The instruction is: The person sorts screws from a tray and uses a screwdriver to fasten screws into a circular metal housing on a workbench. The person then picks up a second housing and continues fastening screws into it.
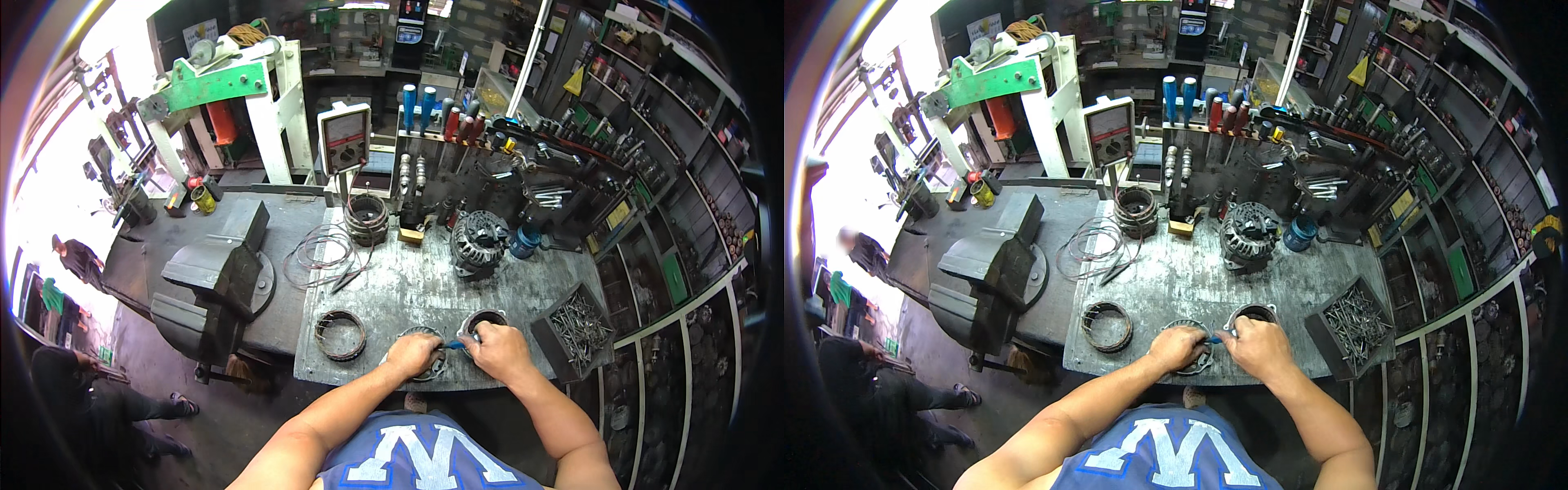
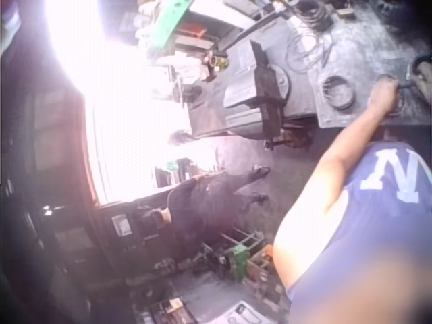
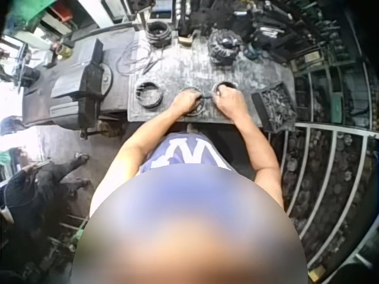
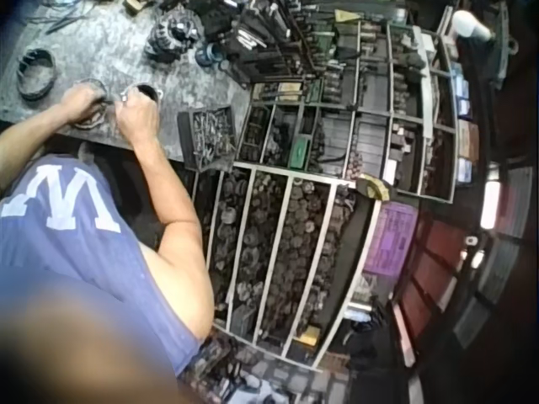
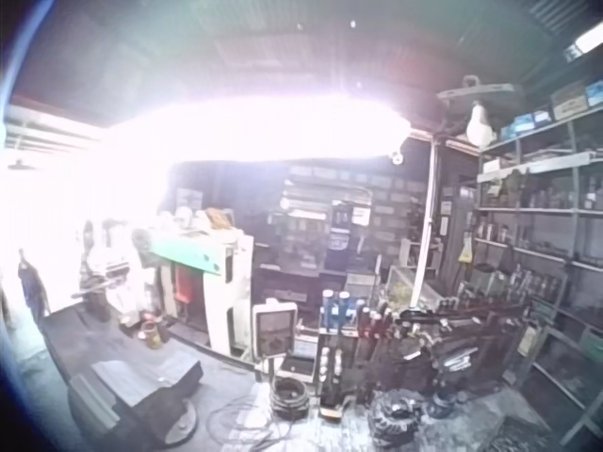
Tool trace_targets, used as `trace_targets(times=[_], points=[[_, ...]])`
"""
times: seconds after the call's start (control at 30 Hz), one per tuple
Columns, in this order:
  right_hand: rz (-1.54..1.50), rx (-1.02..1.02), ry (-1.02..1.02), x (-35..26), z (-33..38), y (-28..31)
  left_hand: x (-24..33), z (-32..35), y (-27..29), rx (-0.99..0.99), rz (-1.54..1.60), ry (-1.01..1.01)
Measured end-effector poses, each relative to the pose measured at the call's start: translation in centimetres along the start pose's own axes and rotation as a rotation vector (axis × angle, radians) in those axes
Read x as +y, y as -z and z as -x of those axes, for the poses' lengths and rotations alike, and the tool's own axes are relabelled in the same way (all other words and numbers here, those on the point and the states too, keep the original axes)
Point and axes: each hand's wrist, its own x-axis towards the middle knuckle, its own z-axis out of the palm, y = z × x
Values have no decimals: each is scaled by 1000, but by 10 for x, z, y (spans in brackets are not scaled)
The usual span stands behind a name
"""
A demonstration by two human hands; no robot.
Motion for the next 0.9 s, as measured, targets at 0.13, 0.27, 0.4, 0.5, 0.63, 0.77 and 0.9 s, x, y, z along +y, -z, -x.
trace_targets(times=[0.13,0.27,0.4,0.5,0.63,0.77,0.9], points=[[-223,210,310,0,3,-1,-2,1,-2,-27,-13,-2],[-77,100,93,-1,4,-6,-1,1,-2,94,5,-70],[-98,113,167,-3,3,-5,0,2,1,7,-37,5],[-252,304,440,-5,1,0,2,4,3,45,6,-12],[39,-37,-17,-10,-3,6,7,4,6,98,31,-6],[-192,313,372,-10,-3,3,5,2,9,-40,-3,47],[-42,105,54,-7,2,-3,3,1,3,56,25,-23]])
